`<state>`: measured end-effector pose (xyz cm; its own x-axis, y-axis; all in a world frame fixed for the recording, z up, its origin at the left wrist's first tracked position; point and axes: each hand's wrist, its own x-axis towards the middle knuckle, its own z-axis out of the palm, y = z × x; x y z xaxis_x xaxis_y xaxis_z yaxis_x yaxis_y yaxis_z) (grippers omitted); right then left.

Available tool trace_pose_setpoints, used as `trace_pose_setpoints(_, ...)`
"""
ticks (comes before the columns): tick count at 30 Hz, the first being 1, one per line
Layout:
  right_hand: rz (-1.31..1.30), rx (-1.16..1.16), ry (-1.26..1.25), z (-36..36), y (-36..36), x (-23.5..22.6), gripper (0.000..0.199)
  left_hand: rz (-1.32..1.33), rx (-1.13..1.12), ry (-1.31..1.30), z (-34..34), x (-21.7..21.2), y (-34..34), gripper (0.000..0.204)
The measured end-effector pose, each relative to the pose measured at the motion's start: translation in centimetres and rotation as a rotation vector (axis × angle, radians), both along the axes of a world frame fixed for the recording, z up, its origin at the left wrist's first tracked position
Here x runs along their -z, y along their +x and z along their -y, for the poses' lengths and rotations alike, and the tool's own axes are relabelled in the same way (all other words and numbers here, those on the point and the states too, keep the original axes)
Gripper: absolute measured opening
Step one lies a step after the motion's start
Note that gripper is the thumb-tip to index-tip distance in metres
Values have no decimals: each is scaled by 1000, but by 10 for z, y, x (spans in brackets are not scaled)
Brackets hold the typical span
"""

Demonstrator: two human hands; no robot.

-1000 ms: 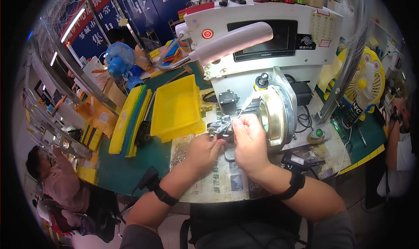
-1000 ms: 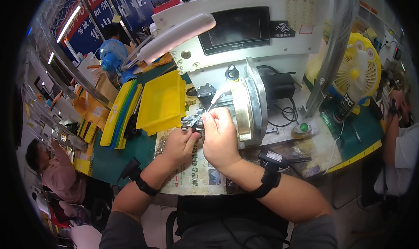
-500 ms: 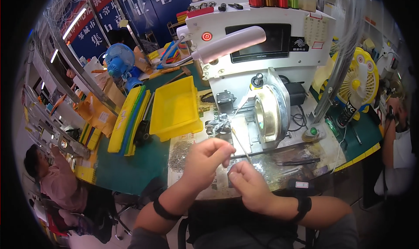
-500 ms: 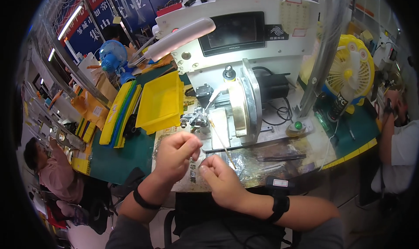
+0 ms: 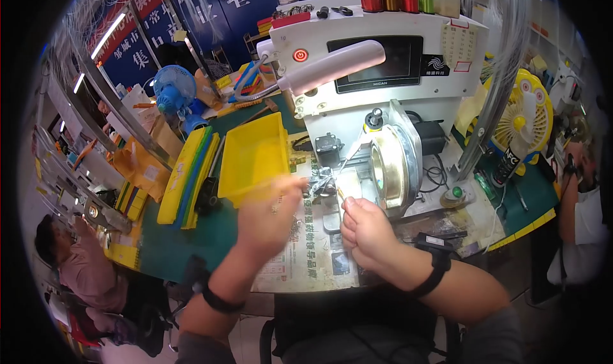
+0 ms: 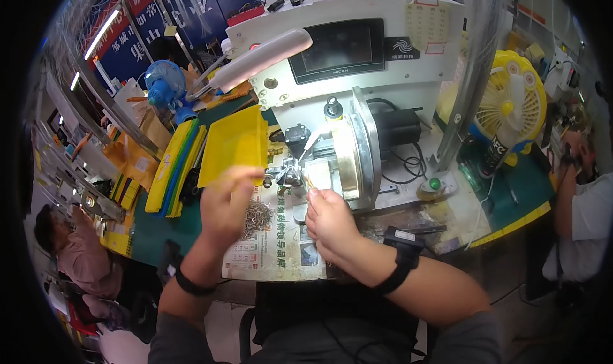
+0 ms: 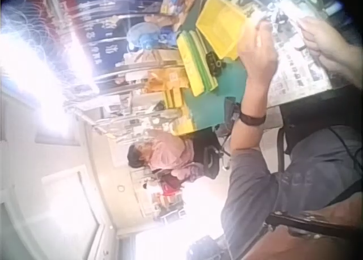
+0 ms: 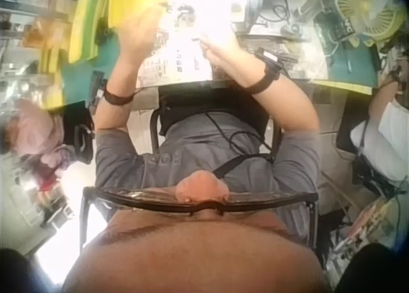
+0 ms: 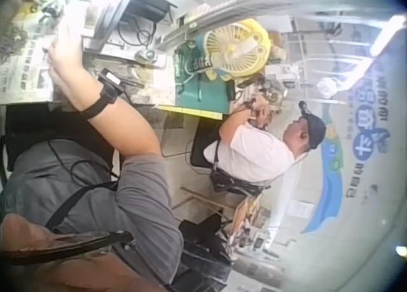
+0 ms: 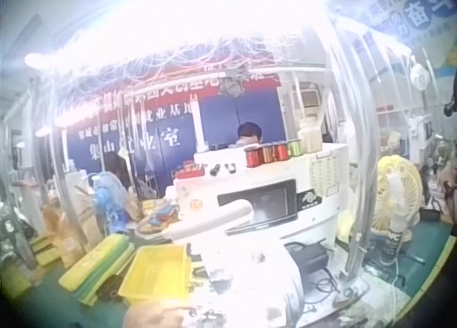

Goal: The person is assembling black straps by threading them through buckles and inserting small metal pins at a manufacturing workstation.

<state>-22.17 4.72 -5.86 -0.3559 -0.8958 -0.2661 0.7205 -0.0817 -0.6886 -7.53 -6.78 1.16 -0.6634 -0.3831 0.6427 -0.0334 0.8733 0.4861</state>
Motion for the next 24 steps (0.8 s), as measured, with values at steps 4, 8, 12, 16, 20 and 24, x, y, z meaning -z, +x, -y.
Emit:
trace_pose_setpoints(4, -54, 58, 12, 28, -11, 1, 20, 168, 172, 410, 62, -5, -54, 24)
trace_pose_setpoints(8, -102, 134, 132, 49, -5, -17, 19, 492, 606, 920, 97, 14, -82, 26)
trace_pose_setpoints(12, -128, 127, 75, 52, -3, -16, 17, 435, 673, 823, 99, 8, -77, 16)
trace_pose_setpoints(16, -117, 3, 150, -8, -1, -7, 14, 101, 147, -281, 33, -33, -50, 12)
trace_pose_setpoints(20, -652, -169, 26, -60, -4, -7, 22, 22, 163, -489, -29, 16, -15, 19)
trace_pose_setpoints(24, -1532, -59, 3, -70, -31, 2, 16, -5, 74, -431, -30, 44, -13, 20)
